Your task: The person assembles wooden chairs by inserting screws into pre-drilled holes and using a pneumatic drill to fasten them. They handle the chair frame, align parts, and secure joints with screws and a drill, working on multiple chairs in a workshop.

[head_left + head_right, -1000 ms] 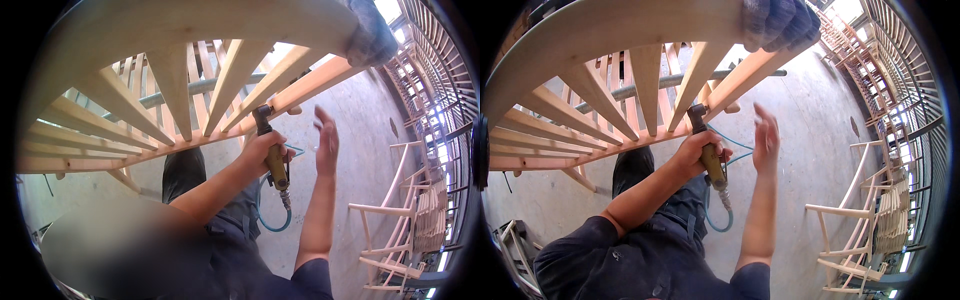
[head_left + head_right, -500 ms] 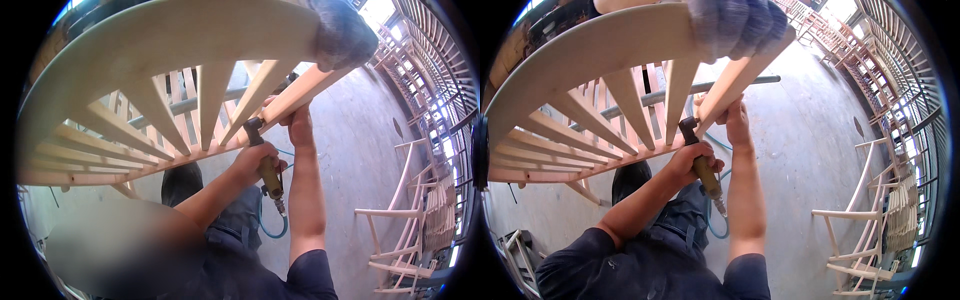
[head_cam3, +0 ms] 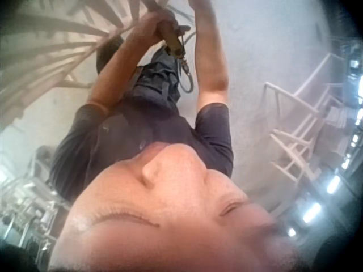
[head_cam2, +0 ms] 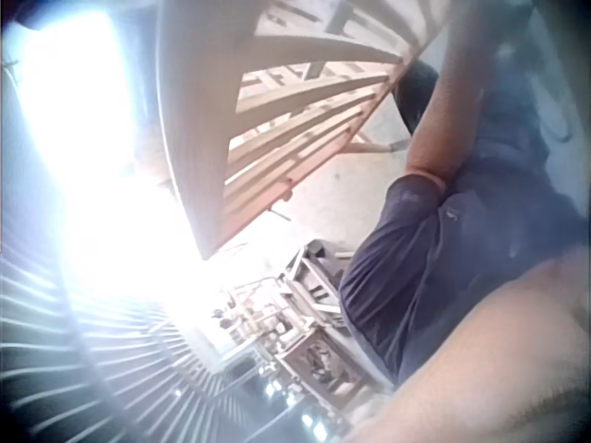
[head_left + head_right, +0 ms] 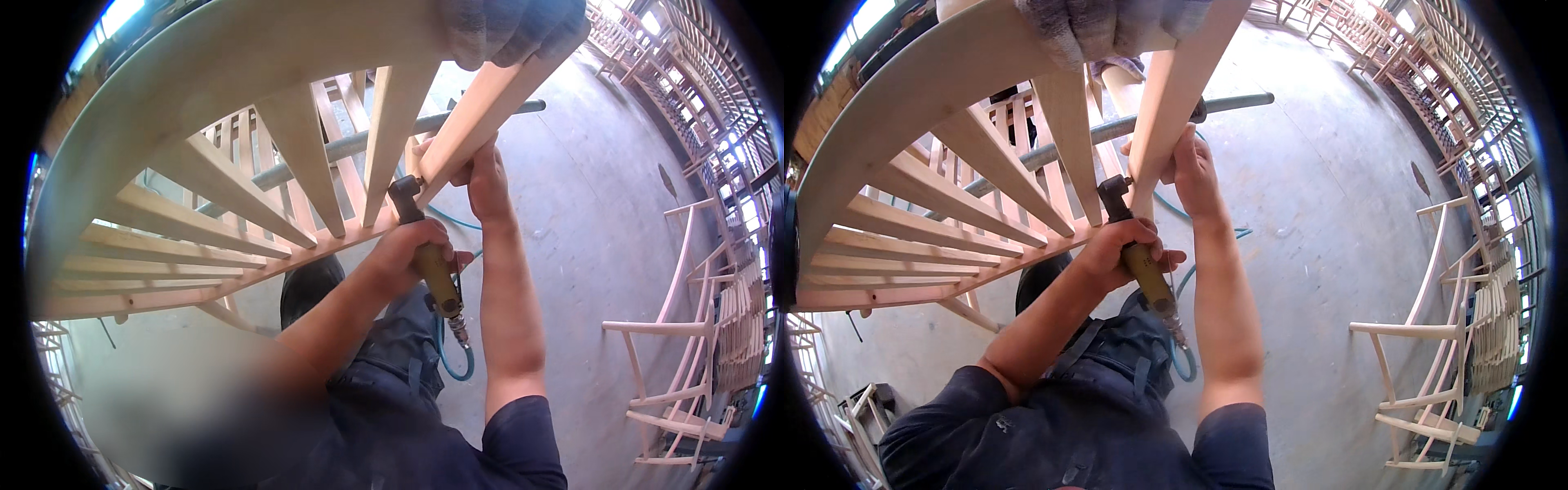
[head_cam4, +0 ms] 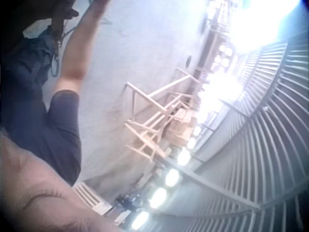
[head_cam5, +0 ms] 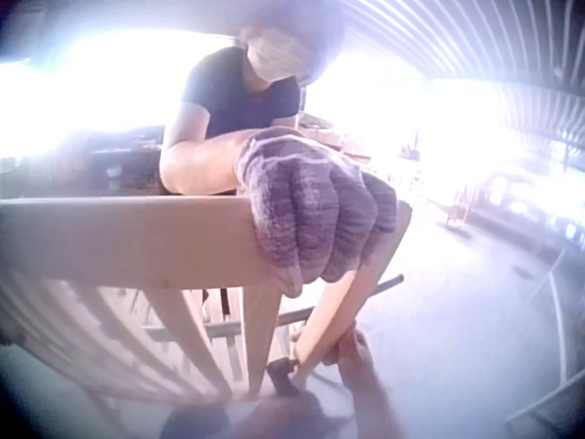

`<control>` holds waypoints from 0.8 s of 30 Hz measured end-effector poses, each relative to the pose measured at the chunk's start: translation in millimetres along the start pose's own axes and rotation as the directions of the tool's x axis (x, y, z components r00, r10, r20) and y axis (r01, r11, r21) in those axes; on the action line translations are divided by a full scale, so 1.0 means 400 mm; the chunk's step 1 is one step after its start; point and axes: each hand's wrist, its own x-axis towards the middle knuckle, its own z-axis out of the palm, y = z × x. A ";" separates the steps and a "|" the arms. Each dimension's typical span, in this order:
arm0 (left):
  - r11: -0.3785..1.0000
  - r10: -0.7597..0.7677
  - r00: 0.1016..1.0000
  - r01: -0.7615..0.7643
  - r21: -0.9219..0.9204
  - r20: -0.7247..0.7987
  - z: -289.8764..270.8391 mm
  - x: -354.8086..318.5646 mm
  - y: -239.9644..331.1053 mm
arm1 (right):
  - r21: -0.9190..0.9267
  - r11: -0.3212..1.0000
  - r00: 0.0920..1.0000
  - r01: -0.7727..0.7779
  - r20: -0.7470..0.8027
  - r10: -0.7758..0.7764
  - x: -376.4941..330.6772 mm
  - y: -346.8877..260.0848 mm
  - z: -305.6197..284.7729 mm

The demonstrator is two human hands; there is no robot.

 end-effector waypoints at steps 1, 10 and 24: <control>1.000 -0.024 1.000 0.024 0.005 0.005 0.001 0.000 0.008 | 0.005 1.000 1.000 -0.003 -0.015 0.003 0.001 0.000 0.003; 0.996 -0.079 0.996 0.076 0.055 0.047 0.001 0.004 0.026 | 0.039 0.999 0.999 0.036 -0.026 -0.035 -0.001 0.019 -0.002; 0.989 -0.119 0.990 0.112 0.102 0.072 -0.007 -0.004 0.048 | 0.035 0.997 0.996 0.065 -0.070 -0.063 -0.001 0.043 -0.001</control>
